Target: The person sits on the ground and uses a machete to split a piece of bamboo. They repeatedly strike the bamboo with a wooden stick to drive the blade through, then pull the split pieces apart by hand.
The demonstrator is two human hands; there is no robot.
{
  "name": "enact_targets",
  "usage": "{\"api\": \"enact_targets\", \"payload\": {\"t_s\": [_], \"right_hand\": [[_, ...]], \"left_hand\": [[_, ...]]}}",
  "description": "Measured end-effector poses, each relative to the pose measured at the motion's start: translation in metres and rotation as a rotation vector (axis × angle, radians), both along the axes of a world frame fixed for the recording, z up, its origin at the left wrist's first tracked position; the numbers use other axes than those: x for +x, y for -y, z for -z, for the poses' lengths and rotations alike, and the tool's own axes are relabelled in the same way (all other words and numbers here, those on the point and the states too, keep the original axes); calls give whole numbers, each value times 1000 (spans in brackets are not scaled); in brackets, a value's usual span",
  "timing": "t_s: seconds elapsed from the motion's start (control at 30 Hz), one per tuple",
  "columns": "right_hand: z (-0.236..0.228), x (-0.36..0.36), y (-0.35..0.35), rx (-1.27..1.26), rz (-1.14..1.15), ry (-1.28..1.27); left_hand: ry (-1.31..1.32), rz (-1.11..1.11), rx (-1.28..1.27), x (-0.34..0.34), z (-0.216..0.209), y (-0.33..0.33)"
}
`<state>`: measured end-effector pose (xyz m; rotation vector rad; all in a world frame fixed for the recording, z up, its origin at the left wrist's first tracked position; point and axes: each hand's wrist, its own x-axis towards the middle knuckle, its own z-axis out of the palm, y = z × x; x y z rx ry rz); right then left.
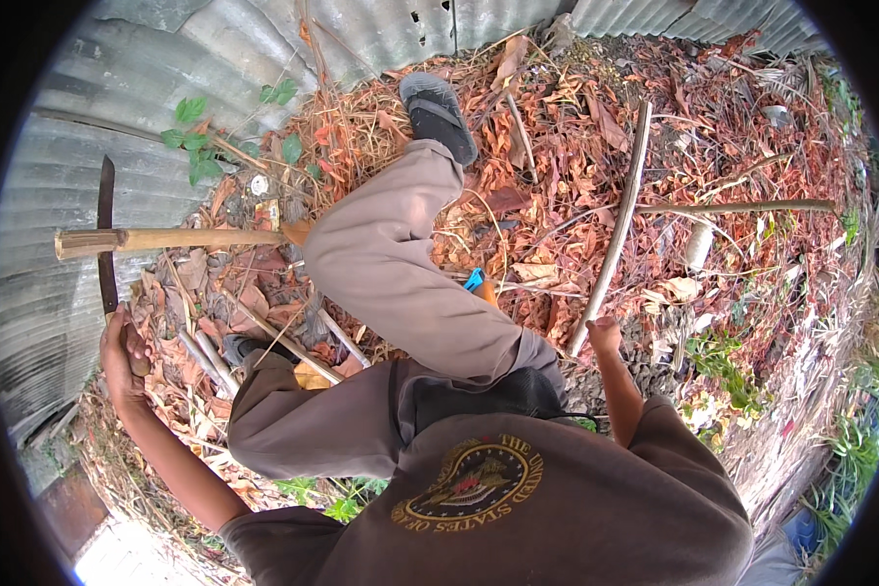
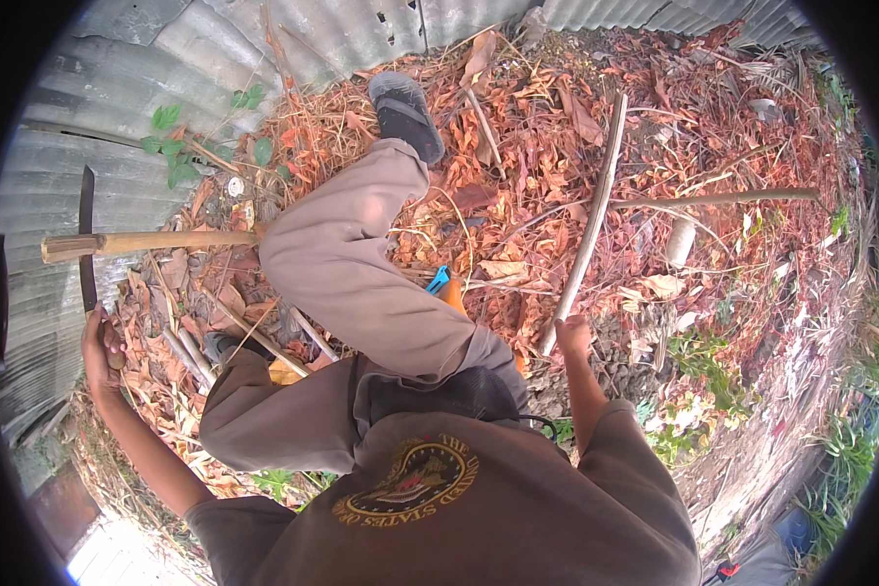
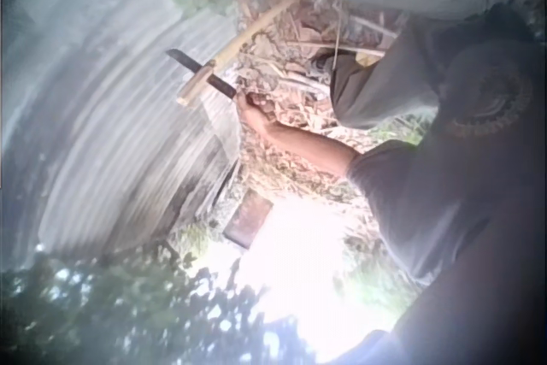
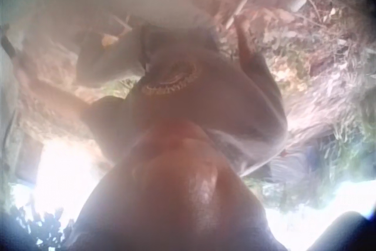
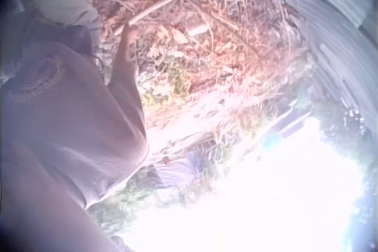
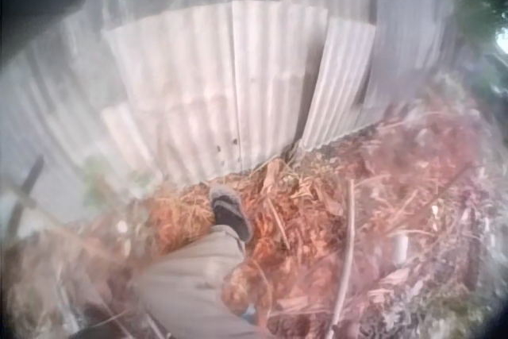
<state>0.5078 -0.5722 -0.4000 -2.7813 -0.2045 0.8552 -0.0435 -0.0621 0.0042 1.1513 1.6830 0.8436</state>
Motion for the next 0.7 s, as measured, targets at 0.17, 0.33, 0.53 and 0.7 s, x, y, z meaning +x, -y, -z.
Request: {"api": "enact_targets", "payload": {"t_s": [0.17,0.33,0.53,0.7], "right_hand": [[-7,11,-21,62,19,-7],[-22,25,-43,307,2,6],[-156,17,-161,945,-45,100],[-220,45,-169,743,-166,458]], "left_hand": [[-30,45,3,-2,-1,2],[-59,14,12,-2,0,5],[33,-57,40,-16,4,12],[73,-131,85,-35,13,16]]}}
